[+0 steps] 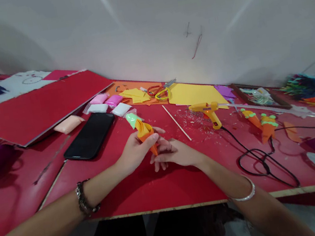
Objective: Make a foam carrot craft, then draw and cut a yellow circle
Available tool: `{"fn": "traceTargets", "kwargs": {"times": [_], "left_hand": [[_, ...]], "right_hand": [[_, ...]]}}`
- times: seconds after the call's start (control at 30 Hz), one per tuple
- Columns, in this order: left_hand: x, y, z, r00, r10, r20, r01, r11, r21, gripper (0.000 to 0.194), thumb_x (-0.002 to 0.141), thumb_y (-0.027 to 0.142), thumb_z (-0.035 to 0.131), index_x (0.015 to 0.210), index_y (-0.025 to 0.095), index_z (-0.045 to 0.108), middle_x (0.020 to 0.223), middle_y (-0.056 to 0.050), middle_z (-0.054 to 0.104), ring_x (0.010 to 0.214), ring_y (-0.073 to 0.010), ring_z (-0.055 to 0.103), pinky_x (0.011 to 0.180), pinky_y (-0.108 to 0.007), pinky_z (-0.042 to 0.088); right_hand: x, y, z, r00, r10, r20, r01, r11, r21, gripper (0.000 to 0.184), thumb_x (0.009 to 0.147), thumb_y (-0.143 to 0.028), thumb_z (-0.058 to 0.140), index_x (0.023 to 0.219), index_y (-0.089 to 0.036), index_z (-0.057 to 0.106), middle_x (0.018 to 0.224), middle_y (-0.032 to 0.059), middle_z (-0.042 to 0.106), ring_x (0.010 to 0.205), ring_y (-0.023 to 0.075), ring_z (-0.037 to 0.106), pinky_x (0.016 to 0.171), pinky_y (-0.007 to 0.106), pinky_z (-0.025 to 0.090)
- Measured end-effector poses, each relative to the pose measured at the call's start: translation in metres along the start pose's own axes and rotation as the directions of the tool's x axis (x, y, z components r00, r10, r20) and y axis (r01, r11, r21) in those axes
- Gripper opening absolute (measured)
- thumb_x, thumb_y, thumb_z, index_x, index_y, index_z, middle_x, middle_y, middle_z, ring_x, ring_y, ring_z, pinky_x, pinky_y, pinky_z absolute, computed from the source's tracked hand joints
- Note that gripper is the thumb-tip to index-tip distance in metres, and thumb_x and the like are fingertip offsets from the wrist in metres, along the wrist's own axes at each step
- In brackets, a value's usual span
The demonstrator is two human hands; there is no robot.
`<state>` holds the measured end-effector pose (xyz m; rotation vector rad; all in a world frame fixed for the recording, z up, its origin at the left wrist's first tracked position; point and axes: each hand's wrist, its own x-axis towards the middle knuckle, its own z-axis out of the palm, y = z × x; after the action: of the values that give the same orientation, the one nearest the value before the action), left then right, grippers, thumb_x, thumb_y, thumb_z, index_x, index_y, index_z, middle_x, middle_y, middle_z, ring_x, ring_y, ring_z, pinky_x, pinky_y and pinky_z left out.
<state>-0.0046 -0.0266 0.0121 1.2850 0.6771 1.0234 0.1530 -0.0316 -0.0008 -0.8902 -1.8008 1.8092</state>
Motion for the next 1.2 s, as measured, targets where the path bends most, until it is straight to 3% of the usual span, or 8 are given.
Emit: {"fn": "traceTargets", "kwargs": {"times": [0.1, 0.3, 0.43, 0.57, 1.0, 1.2], "left_hand": [[0.002, -0.002, -0.001, 1.000, -0.007, 0.028, 0.008, 1.000, -0.030, 0.029, 0.076, 0.035, 0.054, 0.094, 0.014, 0.054, 0.080, -0.004, 0.064, 0.070, -0.0147, 0.062, 0.058, -0.024, 0.051], [0.005, 0.000, 0.000, 0.995, -0.077, 0.064, 0.067, 0.987, 0.146, 0.023, 0.075, 0.036, 0.054, 0.082, 0.014, 0.052, 0.056, 0.003, 0.057, 0.045, -0.0092, 0.056, 0.046, -0.021, 0.046], [0.006, 0.001, -0.003, 0.999, -0.036, 0.029, 0.026, 0.958, 0.287, 0.023, 0.075, 0.036, 0.054, 0.074, 0.014, 0.054, 0.057, 0.002, 0.057, 0.053, -0.0098, 0.057, 0.053, -0.021, 0.046], [0.007, 0.000, -0.006, 1.000, -0.009, -0.028, 0.018, 0.933, 0.360, 0.025, 0.074, 0.037, 0.054, 0.080, 0.013, 0.057, 0.071, -0.002, 0.062, 0.066, -0.0117, 0.058, 0.063, -0.023, 0.047], [0.008, -0.004, -0.008, 0.999, -0.048, -0.026, 0.054, 0.934, 0.353, 0.028, 0.075, 0.040, 0.053, 0.079, 0.013, 0.059, 0.072, -0.002, 0.061, 0.066, -0.0120, 0.056, 0.064, -0.024, 0.046], [0.011, -0.006, -0.011, 0.996, -0.014, -0.086, 0.032, 0.975, 0.220, 0.027, 0.073, 0.036, 0.058, 0.089, 0.015, 0.058, 0.090, -0.004, 0.062, 0.079, -0.0128, 0.056, 0.074, -0.024, 0.045]], "right_hand": [[0.001, 0.001, -0.001, 0.998, 0.009, -0.054, -0.008, 1.000, 0.028, 0.024, 0.073, -0.035, 0.058, 0.077, -0.012, 0.063, 0.062, 0.0013, 0.063, 0.049, 0.0058, 0.052, 0.051, 0.019, 0.043], [0.004, 0.002, -0.005, 0.992, -0.014, -0.129, 0.026, 0.995, 0.092, 0.028, 0.075, -0.037, 0.056, 0.079, -0.010, 0.063, 0.061, 0.0029, 0.065, 0.047, 0.0069, 0.056, 0.050, 0.021, 0.044], [0.003, 0.002, -0.007, 0.988, -0.018, -0.153, 0.031, 0.996, 0.083, 0.028, 0.076, -0.036, 0.054, 0.083, -0.011, 0.063, 0.062, 0.0024, 0.065, 0.049, 0.0071, 0.057, 0.051, 0.020, 0.045], [0.002, 0.001, -0.007, 0.992, 0.003, -0.127, 0.003, 0.999, 0.044, 0.030, 0.079, -0.038, 0.050, 0.083, -0.010, 0.062, 0.059, 0.0023, 0.064, 0.047, 0.0070, 0.056, 0.050, 0.020, 0.045], [0.002, 0.002, -0.006, 0.994, 0.001, -0.106, -0.001, 1.000, 0.002, 0.031, 0.082, -0.040, 0.044, 0.078, -0.012, 0.056, 0.062, 0.0033, 0.063, 0.051, 0.0075, 0.057, 0.052, 0.020, 0.045], [0.001, 0.003, -0.005, 0.994, -0.001, -0.114, -0.007, 0.997, -0.073, 0.023, 0.083, -0.032, 0.044, 0.081, -0.012, 0.056, 0.060, 0.0009, 0.061, 0.050, 0.0066, 0.055, 0.053, 0.019, 0.044]]}}
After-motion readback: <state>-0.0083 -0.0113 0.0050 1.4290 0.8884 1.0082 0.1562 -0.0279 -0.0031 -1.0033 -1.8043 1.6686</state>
